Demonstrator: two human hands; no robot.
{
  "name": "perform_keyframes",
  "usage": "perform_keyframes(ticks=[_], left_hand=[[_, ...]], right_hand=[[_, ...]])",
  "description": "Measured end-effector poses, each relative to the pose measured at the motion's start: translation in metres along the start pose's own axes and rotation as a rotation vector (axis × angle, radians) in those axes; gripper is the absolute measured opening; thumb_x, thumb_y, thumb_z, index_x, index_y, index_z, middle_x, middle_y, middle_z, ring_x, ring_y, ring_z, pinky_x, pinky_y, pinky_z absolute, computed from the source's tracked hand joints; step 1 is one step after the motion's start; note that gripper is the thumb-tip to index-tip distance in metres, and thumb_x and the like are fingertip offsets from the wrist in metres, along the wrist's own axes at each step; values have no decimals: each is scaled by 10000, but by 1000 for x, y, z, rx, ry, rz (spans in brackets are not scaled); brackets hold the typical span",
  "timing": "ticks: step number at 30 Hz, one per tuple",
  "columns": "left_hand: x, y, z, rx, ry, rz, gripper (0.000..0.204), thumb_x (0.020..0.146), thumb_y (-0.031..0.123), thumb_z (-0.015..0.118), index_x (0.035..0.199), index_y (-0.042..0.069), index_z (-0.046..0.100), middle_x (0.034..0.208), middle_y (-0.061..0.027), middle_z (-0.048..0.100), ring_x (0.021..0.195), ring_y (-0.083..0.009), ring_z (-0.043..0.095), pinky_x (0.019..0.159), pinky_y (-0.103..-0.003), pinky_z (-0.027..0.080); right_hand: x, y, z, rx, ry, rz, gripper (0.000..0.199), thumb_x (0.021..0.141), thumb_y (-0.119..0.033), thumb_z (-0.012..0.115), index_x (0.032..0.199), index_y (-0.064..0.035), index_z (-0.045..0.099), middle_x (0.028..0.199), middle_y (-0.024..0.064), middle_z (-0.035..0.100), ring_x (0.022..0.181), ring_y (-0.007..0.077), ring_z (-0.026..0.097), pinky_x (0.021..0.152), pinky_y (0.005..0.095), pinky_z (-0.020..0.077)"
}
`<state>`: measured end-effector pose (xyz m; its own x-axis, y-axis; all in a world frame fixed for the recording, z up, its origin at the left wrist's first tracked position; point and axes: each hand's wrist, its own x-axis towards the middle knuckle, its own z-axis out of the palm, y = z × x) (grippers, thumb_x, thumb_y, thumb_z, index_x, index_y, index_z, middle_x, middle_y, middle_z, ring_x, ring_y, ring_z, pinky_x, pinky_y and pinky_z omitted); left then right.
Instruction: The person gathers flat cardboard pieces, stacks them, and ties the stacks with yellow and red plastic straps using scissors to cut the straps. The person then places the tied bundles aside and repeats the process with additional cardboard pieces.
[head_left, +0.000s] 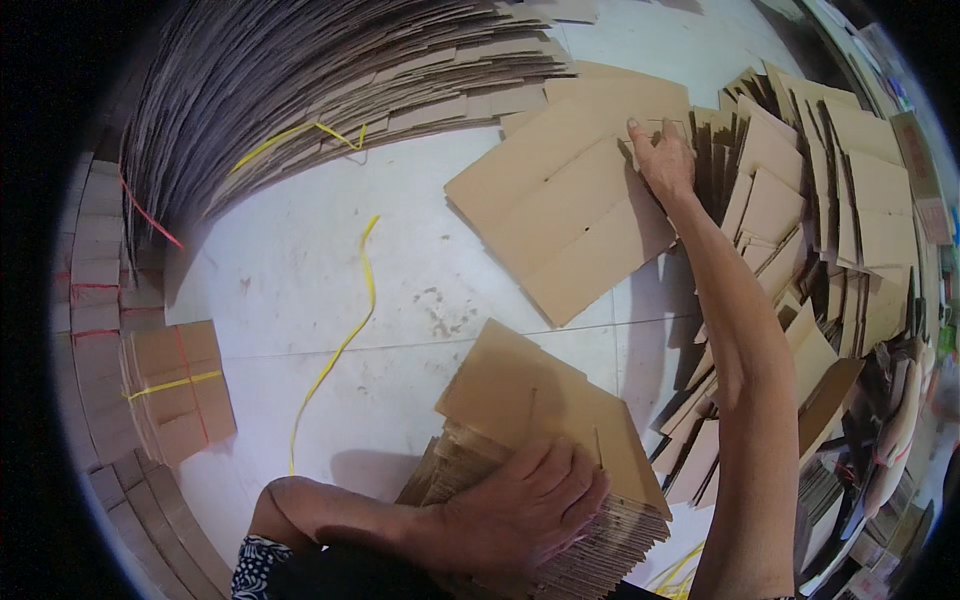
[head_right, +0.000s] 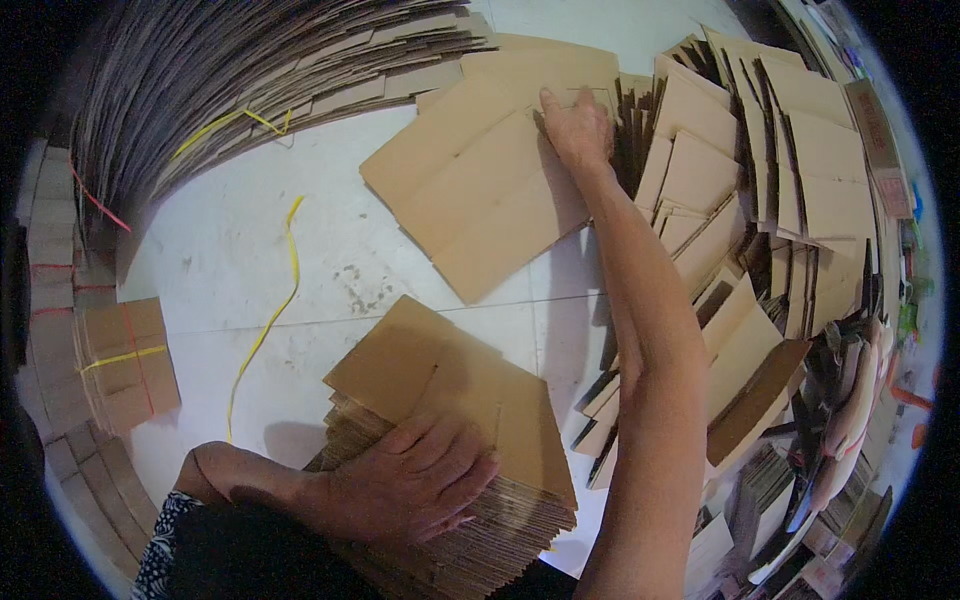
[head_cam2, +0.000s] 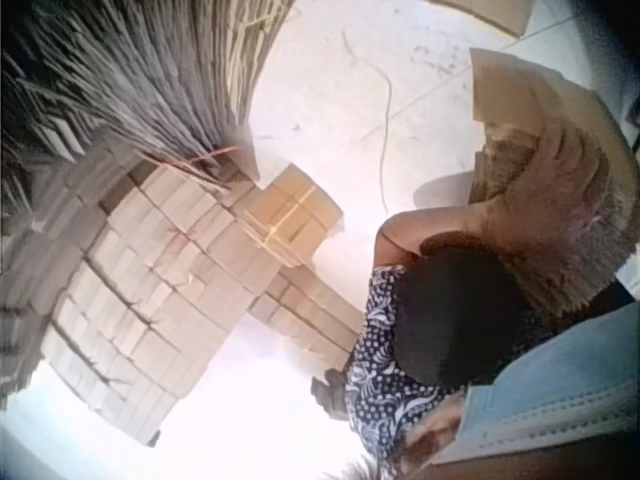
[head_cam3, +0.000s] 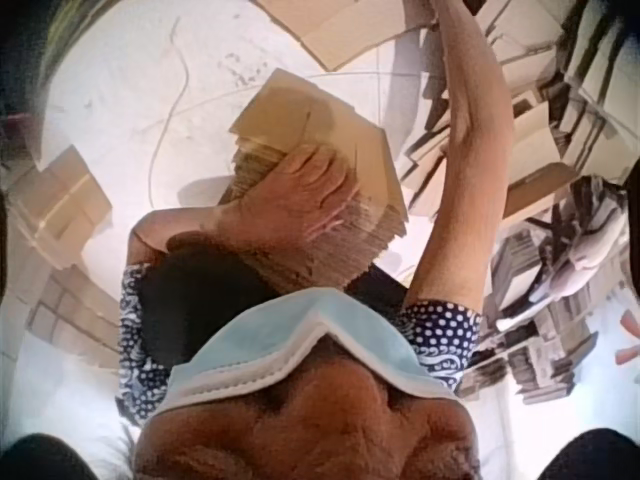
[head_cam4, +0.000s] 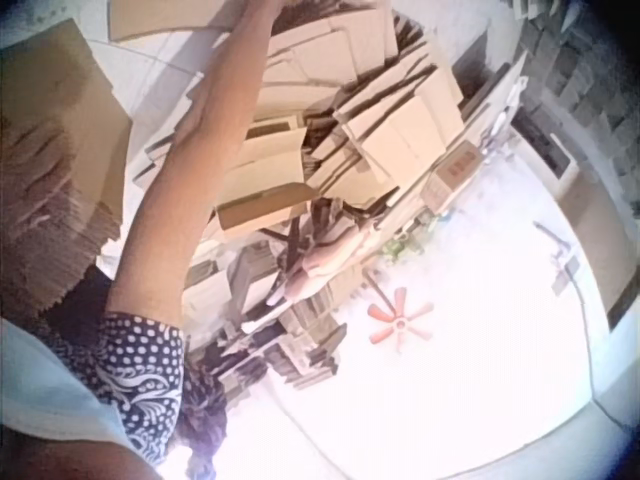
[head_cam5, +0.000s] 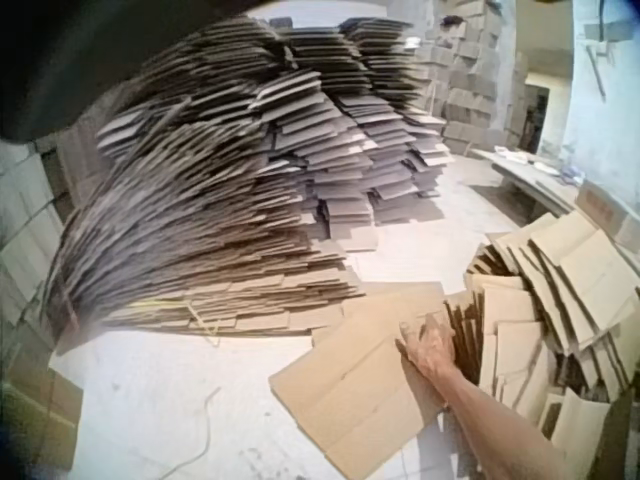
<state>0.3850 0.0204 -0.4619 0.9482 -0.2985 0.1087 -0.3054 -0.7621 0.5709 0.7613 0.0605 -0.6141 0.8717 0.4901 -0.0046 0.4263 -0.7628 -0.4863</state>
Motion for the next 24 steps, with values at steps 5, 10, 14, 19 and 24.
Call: perform_keyframes(ticks=[5, 10, 14, 19, 24], left_hand=[[-4, 1, 3, 34, 20, 16, 481, 842, 300, 529, 1140, -77, 503, 1108, -220, 518, 1050, -339, 491, 929, -455, 378], [-13, 2, 48, 11, 205, 8, 486, 818, 292, 477, 1144, -68, 488, 1133, -230, 518, 1073, -359, 496, 950, -498, 365], [-6, 4, 42, 191, 248, 36, 557, 837, 363, 403, 1091, -118, 522, 1105, -276, 531, 1066, -392, 499, 960, -536, 304], [-4, 5, 43, 168, 281, 16, 561, 797, 353, 437, 1036, -141, 555, 1022, -286, 559, 1001, -393, 522, 948, -511, 309], [0, 3, 43, 145, 279, 2, 550, 793, 340, 444, 1037, -141, 553, 1022, -284, 558, 1000, -389, 521, 941, -510, 312]], right_hand=[[5, 23, 12, -69, 174, 99, 576, 876, -433, 501, 1220, 28, 495, 1208, 241, 540, 1126, 394, 520, 954, 475, 419], [59, 64, 33, -664, -172, -258, 353, 924, -266, 432, 1152, -17, 536, 1065, 193, 600, 1003, 321, 587, 848, 465, 470], [80, 110, 41, -598, -127, -201, 364, 917, -269, 443, 1177, -21, 506, 1085, 185, 575, 1023, 309, 567, 856, 464, 458], [85, 120, 52, -439, -95, -110, 464, 893, -325, 485, 1230, -9, 448, 1164, 191, 516, 1084, 316, 519, 900, 468, 424], [92, 129, 49, -324, -74, -65, 583, 868, -382, 528, 1283, 3, 389, 1242, 197, 457, 1145, 324, 471, 944, 472, 390]])
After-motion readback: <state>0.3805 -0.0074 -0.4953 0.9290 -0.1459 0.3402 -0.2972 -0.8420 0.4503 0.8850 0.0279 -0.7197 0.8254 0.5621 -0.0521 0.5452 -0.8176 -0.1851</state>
